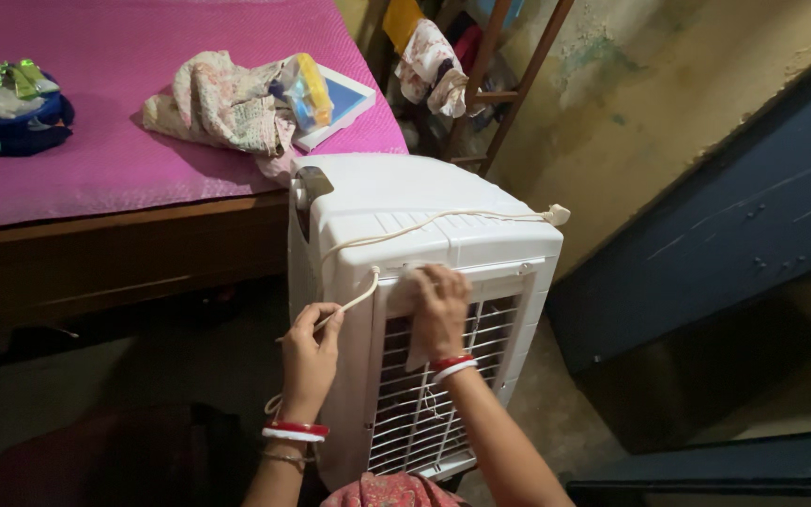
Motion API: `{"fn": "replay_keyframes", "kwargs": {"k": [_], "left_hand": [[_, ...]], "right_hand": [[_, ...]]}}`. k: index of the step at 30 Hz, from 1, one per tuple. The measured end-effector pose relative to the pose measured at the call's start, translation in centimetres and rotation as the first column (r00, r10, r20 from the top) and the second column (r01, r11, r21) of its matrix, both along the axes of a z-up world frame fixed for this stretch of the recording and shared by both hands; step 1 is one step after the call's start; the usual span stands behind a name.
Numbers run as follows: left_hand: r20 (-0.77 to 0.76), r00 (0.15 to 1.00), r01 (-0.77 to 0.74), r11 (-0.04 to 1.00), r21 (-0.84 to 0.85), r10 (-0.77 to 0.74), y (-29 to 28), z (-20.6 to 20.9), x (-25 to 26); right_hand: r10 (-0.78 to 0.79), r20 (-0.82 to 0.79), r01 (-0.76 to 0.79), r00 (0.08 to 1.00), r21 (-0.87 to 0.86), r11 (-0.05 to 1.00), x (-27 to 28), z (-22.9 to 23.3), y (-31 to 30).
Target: The person wipes the exterior plastic housing and the rear grille of a white air cooler using a cloth.
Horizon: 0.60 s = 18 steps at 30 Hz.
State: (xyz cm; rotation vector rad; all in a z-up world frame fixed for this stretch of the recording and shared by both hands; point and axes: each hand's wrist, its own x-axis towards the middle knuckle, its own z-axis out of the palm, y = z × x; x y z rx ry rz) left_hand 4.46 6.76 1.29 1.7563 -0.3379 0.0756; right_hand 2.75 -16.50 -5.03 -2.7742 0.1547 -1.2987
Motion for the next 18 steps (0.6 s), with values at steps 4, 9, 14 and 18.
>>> {"fn": "replay_keyframes", "kwargs": {"k": [4,9,14,18], "left_hand": [[-0.032,0.999,-0.008,1.000,0.020,0.009,-0.1,-0.1,0.0],[-0.050,0.998,-0.037,0.999,0.000,0.037,-0.6,-0.7,-0.1],[-0.116,0.993,-0.019,1.000,0.012,0.020,-1.9,-0.8,-0.7],[0.128,0.986,-0.128,0.973,0.190,0.104,-3.5,0.4,-2.1]], "right_hand": [[-0.094,0.045,0.088,0.995,0.120,0.989,-1.9,0.5,-2.7],[-0.021,0.015,0.018,1.000,0.180,0.984,-1.4,-0.1,0.3],[0.198,0.019,-0.199,0.980,0.138,0.970,-0.2,0.0,5.3],[0.197,-0.140,-0.202,0.970,-0.018,0.979,-1.3,0.6,3.1]]}}
